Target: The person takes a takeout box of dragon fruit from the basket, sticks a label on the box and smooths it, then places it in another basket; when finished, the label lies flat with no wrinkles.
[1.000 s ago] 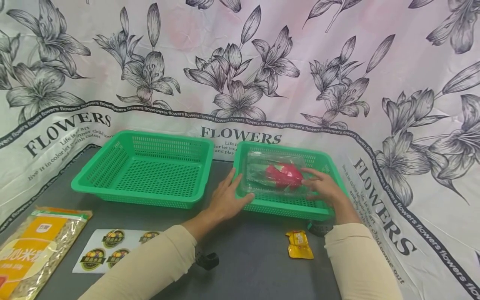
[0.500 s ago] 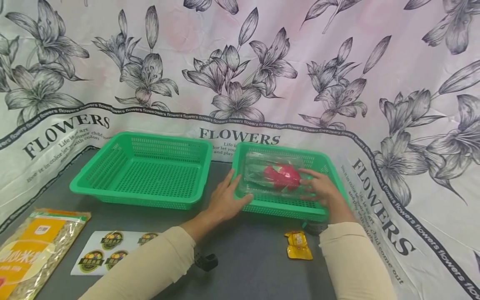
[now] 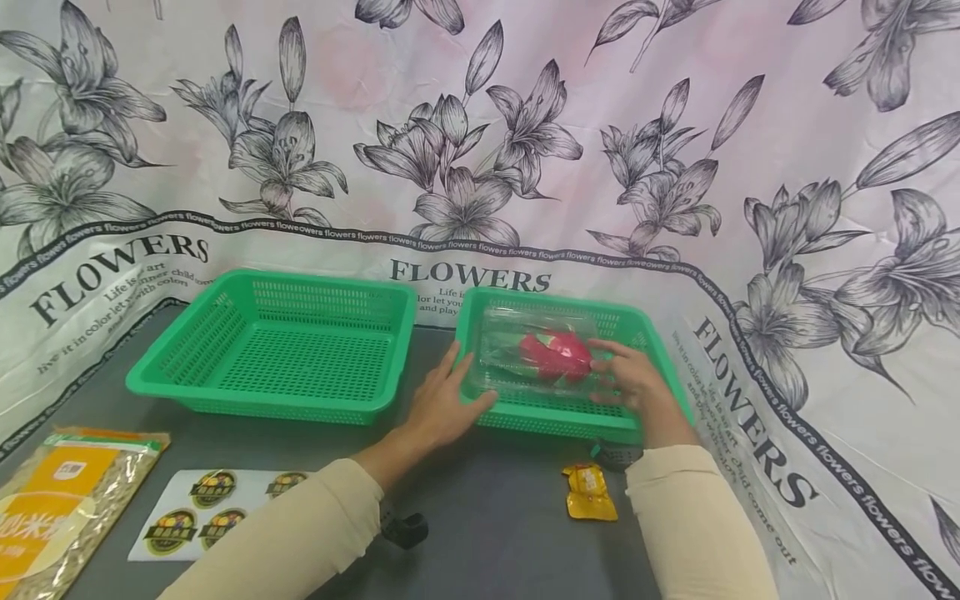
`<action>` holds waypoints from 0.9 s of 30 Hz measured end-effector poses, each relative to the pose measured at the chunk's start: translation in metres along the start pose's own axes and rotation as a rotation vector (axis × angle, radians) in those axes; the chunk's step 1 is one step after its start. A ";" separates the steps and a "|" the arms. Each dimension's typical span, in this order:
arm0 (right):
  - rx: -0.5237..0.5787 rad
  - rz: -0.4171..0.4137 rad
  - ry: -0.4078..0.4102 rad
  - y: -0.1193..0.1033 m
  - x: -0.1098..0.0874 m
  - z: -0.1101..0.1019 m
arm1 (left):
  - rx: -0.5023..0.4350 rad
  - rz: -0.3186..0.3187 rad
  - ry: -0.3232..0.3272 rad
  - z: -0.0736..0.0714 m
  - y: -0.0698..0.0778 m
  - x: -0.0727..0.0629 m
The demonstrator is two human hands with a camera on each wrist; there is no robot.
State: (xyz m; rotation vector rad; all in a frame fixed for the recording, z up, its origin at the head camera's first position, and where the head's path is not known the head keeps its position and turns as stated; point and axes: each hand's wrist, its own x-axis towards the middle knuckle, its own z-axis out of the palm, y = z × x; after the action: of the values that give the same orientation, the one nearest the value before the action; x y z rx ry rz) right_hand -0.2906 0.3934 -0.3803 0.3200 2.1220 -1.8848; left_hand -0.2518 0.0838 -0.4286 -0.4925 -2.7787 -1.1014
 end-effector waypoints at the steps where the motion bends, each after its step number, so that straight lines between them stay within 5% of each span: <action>1: -0.001 -0.006 -0.001 0.000 0.000 0.000 | -0.002 0.001 0.000 0.000 0.000 0.000; 13: 0.029 -0.027 0.030 0.000 -0.002 0.003 | 0.007 -0.002 0.000 0.000 0.000 0.001; 27: 0.132 -0.054 -0.044 0.004 -0.005 -0.001 | 0.005 0.004 0.020 0.001 0.000 0.000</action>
State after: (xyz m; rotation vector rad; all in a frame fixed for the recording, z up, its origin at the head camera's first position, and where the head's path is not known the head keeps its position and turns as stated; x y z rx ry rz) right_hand -0.2851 0.3953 -0.3819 0.2480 2.0018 -2.0479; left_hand -0.2514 0.0846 -0.4297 -0.4840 -2.7610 -1.0927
